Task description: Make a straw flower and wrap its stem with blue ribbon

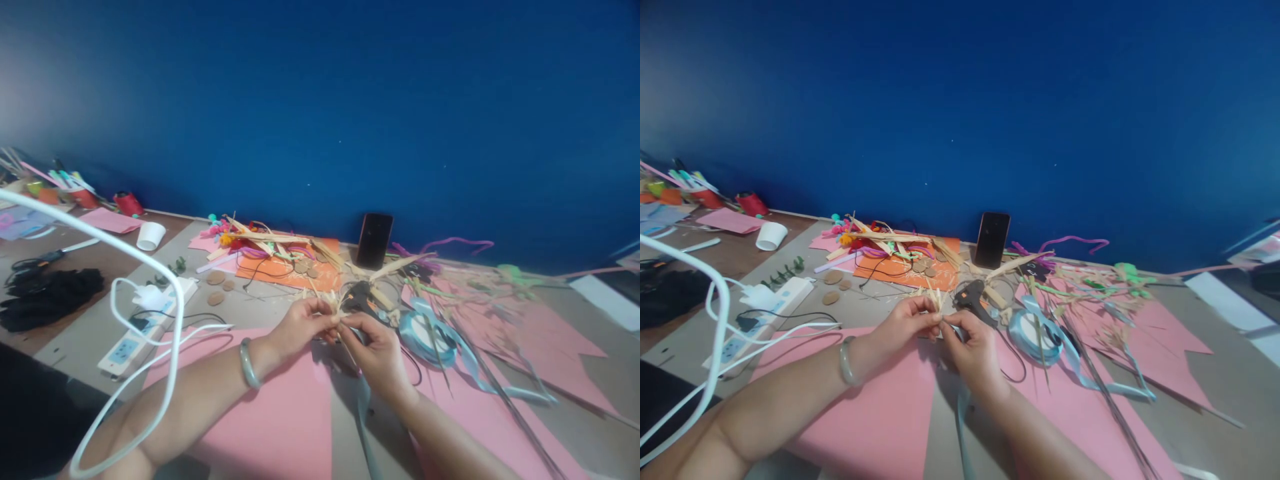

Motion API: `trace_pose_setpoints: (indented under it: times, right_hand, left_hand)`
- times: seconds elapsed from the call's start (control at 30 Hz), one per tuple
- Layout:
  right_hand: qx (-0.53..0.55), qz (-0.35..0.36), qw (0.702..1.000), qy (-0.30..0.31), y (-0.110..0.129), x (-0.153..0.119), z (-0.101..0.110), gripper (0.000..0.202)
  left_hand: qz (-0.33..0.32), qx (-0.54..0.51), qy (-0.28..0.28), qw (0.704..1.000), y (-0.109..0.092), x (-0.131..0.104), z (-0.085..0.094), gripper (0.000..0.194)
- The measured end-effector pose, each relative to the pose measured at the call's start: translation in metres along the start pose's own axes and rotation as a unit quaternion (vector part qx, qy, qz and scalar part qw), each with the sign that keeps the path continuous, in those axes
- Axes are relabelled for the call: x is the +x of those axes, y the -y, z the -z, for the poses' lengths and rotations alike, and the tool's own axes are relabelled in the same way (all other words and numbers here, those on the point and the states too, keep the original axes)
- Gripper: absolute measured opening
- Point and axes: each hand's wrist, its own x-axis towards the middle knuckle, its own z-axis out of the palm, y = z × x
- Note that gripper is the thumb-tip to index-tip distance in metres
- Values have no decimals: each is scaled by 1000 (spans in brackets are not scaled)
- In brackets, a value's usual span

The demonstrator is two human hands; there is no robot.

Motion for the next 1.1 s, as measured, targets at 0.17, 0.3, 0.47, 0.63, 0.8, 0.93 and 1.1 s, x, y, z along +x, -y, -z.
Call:
trace_pose_setpoints:
  times: [0.17,0.3,0.47,0.63,0.8,0.93,1.1]
  right_hand:
    - [21,-38,999,-4,-2,0,0,17]
    - [41,-78,996,6,-4,-1,-1,20]
    - [84,-90,990,69,0,4,14,23]
    - [152,-35,926,344,-4,24,60,17]
    - [159,-58,948,270,-7,33,69,18]
    - [41,-63,986,150,0,32,52,21]
    - [-64,-47,987,141,5,39,34,20]
  left_hand:
    - [11,-24,-6,1000,-2,-2,-3,35]
    - [-9,7,-22,1000,0,-3,-5,33]
    - [-117,117,-32,986,2,-9,-6,29]
    - [-392,351,43,849,-2,-27,-10,16]
    - [-505,533,202,648,13,-42,-14,18]
    - [-515,582,253,577,33,-47,-17,18]
    - [-524,600,266,542,41,-45,-18,20]
